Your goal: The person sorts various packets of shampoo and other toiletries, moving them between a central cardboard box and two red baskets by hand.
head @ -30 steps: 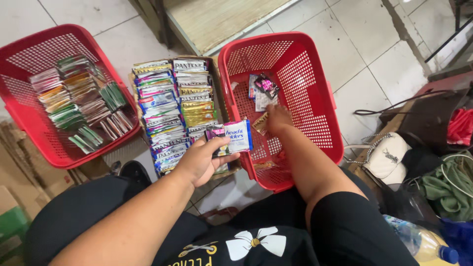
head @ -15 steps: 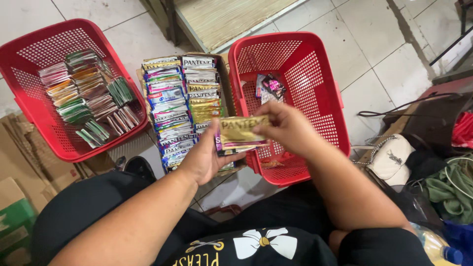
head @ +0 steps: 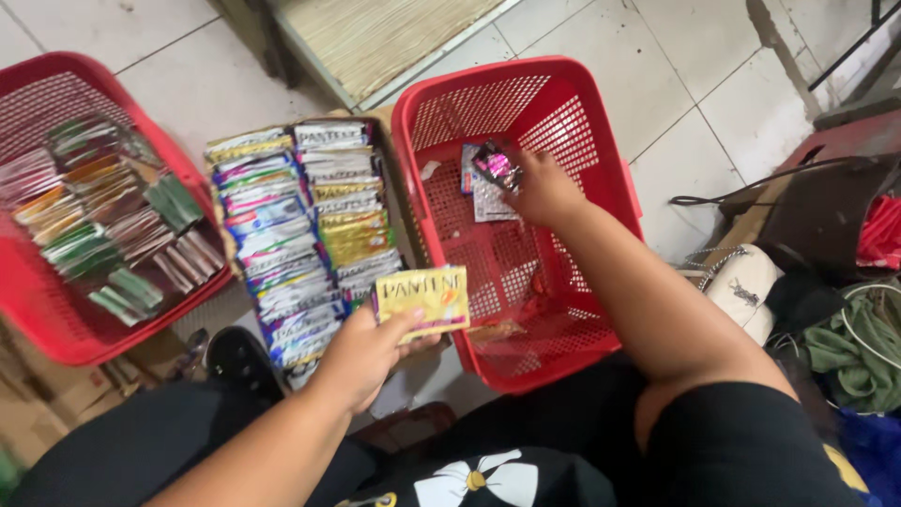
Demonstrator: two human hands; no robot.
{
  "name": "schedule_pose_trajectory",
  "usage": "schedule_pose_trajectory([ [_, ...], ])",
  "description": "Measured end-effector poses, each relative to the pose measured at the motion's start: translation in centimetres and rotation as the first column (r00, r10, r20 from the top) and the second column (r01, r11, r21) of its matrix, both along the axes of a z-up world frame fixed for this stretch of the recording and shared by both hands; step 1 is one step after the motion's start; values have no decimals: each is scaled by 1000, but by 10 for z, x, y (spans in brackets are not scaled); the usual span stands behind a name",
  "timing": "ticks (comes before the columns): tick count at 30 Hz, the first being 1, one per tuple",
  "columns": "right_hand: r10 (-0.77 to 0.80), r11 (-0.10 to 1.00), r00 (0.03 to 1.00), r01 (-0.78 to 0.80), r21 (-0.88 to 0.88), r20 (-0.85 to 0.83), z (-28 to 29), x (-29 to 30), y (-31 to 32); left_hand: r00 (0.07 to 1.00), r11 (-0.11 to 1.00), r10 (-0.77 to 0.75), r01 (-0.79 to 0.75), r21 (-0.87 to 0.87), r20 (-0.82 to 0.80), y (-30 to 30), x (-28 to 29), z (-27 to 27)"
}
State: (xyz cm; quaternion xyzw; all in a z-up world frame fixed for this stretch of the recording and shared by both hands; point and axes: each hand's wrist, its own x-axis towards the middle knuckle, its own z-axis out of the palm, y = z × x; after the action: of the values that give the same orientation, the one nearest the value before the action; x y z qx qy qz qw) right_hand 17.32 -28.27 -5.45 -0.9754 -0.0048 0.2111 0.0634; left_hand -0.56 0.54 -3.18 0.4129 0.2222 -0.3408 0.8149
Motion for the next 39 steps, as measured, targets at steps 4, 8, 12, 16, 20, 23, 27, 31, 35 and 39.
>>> schedule_pose_trajectory([
  [4,246,957,944,-273,-102,-219,-45,30,-4,996,997,-67,68,20,-65,3,2,2],
  [8,198,957,930,-251,-143,-309,-72,47,8,989,992,-127,126,-9,-79,6,4,-1],
  [12,282,936,916,-328,-129,-286,-83,37,17,986,988,-154,154,-5,-57,5,6,-3],
  [16,393,916,860,-397,57,-326,-94,-28,20,987,989,-145,145,0,-64,5,6,-1],
  [20,481,877,844,-466,120,-237,-99,-76,26,990,991,-130,128,-33,-48,4,6,2],
  [23,262,958,936,-222,182,-235,-77,-70,30,992,995,-97,95,-35,-77,4,6,5],
  [27,83,996,991,-81,28,-100,4,-52,40,1000,992,31,-30,-123,5,5,2,11],
  [31,-15,895,838,-231,380,545,105,-92,55,998,989,34,-26,-145,50,4,-2,17],
  [35,228,743,616,-611,274,754,148,-159,89,997,986,39,-28,-164,64,3,-11,24],
  [39,341,663,624,-690,291,703,144,-191,110,991,954,87,-53,-294,103,4,-15,31],
])
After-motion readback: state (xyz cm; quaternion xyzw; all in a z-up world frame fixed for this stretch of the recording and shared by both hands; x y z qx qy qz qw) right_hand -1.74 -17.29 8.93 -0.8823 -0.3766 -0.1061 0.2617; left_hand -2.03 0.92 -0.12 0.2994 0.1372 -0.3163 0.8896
